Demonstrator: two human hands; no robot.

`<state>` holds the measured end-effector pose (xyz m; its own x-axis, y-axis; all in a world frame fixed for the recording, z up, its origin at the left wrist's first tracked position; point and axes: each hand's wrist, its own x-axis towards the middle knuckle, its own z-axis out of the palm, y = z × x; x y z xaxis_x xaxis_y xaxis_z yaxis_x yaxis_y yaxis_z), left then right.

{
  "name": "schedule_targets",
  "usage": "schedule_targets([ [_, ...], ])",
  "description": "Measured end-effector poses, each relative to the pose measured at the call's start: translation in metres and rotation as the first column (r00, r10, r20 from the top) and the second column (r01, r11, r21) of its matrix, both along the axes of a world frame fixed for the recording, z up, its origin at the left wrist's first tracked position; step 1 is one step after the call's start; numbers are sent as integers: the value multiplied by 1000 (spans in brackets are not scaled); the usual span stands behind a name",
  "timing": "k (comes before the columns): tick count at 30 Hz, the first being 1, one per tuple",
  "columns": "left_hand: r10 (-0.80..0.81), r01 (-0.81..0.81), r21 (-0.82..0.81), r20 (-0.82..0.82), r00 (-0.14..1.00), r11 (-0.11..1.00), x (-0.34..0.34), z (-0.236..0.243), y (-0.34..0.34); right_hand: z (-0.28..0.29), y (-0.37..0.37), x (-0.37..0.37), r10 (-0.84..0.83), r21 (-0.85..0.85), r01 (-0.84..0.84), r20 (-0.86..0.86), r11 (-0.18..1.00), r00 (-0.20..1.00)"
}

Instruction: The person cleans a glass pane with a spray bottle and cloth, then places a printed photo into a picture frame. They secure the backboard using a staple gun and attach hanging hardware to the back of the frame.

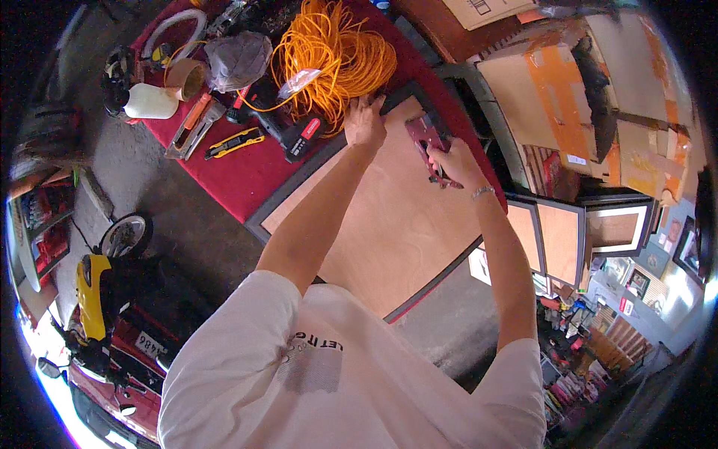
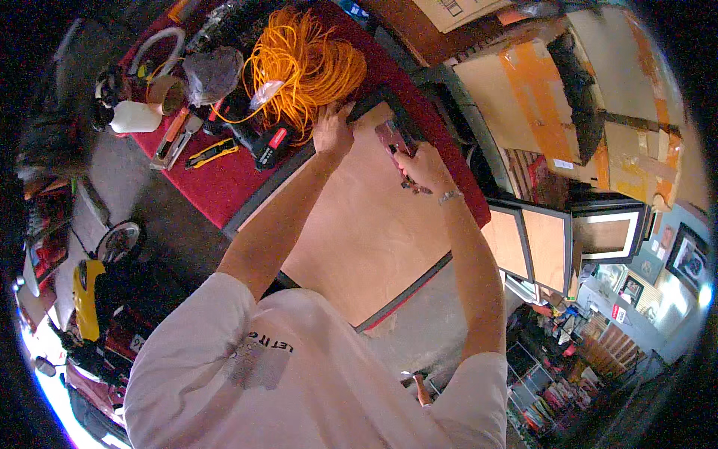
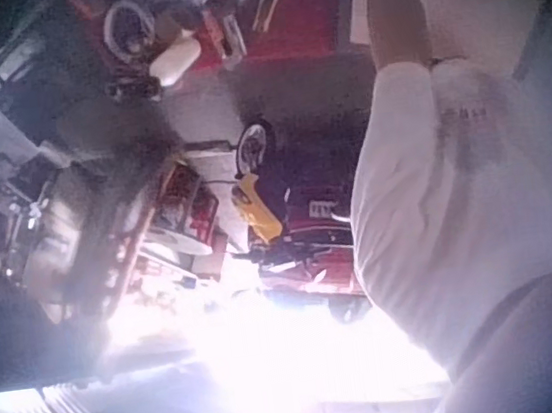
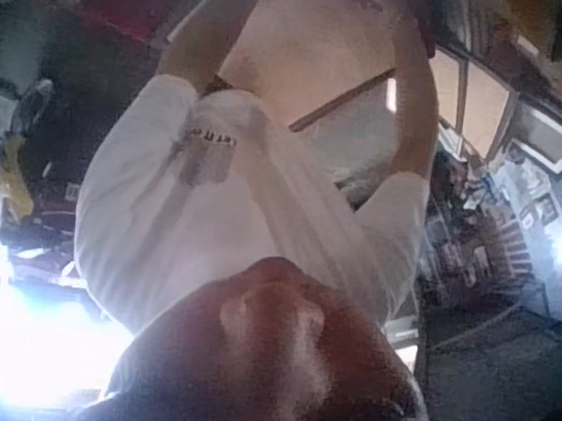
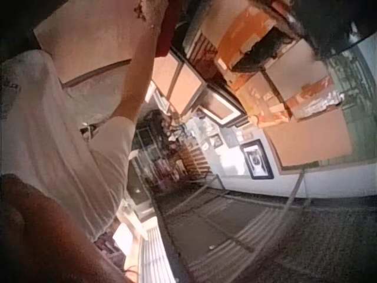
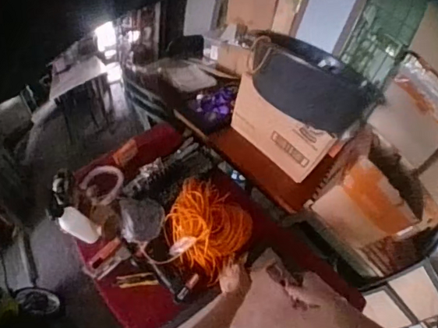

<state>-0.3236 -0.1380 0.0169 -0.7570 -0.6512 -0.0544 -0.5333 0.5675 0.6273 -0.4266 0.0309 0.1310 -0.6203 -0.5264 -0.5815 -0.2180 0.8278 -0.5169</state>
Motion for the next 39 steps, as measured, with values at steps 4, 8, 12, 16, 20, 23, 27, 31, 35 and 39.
schedule_targets([
  [4, 16, -7, 70, -131, 991, 998, 6, -10, -2, 11, -40, -10, 48, 38, -48, -10, 998, 999],
  [8, -12, 20, 64, -124, 992, 998, 4, -10, -1, 0, -46, -18, 56, 104, -50, -58, 993, 997],
  [12, -17, 20, 40, -71, 997, 999, 6, -9, -7, 14, -69, -7, 49, 333, -2, -134, 943, 990],
  [16, -74, 74, -24, -12, 997, 997, 7, 3, -6, 20, -33, -5, 11, 40, -17, 148, 999, 989],
  [20, -225, 219, -93, -53, 973, 971, 79, 16, 22, -10, 23, 39, 53, -118, -50, 24, 992, 998],
  [23, -94, 95, -8, 77, 993, 995, 136, 15, 29, -19, 26, 65, 61, -47, -56, 118, 997, 991],
  [27, 86, -83, -67, 34, 996, 994, 132, 12, 18, -30, 8, 76, 197, 123, -210, 114, 970, 974],
  [31, 176, -173, -54, 55, 983, 984, 126, -7, 13, -7, -41, 88, 273, 150, -277, 47, 949, 961],
  [35, 190, -191, -35, -24, 982, 981, 122, -6, 21, -25, -45, 85, 140, 247, -138, 12, 959, 990],
  [39, 210, -211, -58, -21, 977, 976, 124, -8, 16, 10, -81, 93, 137, 341, -134, 17, 930, 990],
])
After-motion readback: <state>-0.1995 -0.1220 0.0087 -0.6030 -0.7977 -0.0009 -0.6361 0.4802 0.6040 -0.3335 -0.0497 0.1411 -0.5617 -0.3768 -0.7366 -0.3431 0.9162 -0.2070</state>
